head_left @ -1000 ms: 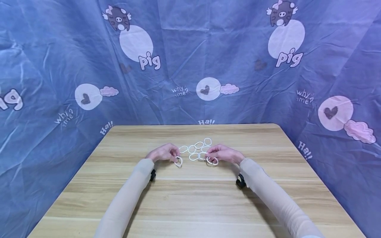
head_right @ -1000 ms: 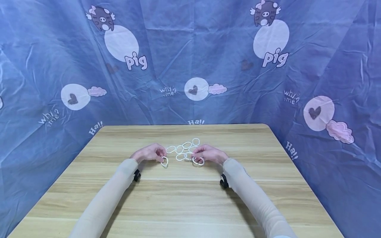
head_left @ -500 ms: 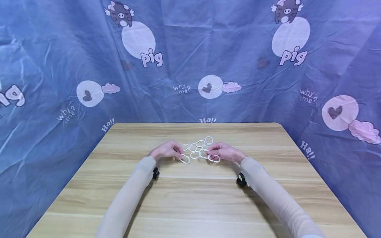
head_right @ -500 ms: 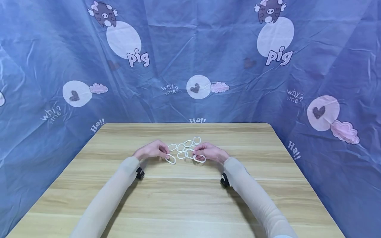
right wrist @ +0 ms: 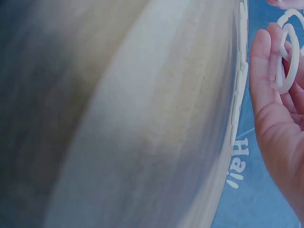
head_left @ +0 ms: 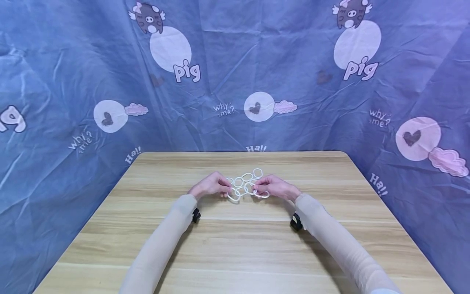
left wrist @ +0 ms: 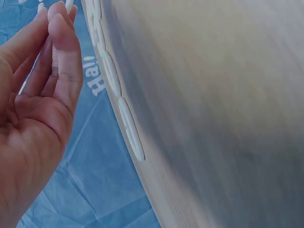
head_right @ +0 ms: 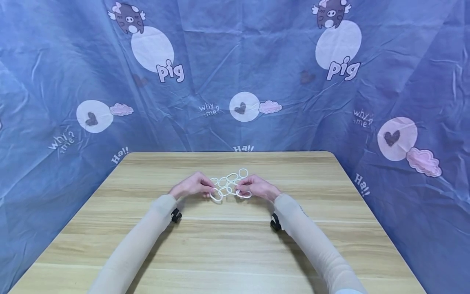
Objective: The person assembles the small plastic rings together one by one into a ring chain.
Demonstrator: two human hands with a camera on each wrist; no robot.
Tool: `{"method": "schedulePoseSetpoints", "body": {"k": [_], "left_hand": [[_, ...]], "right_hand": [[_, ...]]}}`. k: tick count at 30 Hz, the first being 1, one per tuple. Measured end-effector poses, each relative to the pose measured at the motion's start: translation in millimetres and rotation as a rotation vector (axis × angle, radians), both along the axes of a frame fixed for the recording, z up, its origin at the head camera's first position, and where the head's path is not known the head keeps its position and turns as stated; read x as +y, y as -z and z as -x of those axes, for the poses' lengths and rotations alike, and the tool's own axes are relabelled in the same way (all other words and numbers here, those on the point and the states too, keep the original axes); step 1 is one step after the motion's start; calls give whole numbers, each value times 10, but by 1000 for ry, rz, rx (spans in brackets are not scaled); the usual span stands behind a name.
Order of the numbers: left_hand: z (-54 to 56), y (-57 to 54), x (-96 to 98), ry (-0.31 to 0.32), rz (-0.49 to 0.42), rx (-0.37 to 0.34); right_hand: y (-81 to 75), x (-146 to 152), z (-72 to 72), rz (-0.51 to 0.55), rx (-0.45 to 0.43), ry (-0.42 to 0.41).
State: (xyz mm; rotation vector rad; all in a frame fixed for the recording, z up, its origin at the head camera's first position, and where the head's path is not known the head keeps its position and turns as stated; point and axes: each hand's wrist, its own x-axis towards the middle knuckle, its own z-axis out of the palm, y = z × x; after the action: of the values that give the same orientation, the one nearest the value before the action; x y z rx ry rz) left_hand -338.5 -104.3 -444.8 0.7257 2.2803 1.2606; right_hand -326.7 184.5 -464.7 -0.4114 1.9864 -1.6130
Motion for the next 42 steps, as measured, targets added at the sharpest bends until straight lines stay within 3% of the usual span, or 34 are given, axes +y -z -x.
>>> {"method": "schedulePoseSetpoints", "body": {"k": [9,28,36,42], "left_hand": [[-8,43,146,47,-6,-2],[-62,21,332,23,-10,2],[-57,25,376,57,-17,12],[-58,11,371,61,-17,23]], "right_hand": [[-41,-24,-31,-35,47,20],[-60,-66,-54,-25,92,9],[-52,-34,-61,-24,69,18],[-58,-60,-63,-61,80,-42]]}}
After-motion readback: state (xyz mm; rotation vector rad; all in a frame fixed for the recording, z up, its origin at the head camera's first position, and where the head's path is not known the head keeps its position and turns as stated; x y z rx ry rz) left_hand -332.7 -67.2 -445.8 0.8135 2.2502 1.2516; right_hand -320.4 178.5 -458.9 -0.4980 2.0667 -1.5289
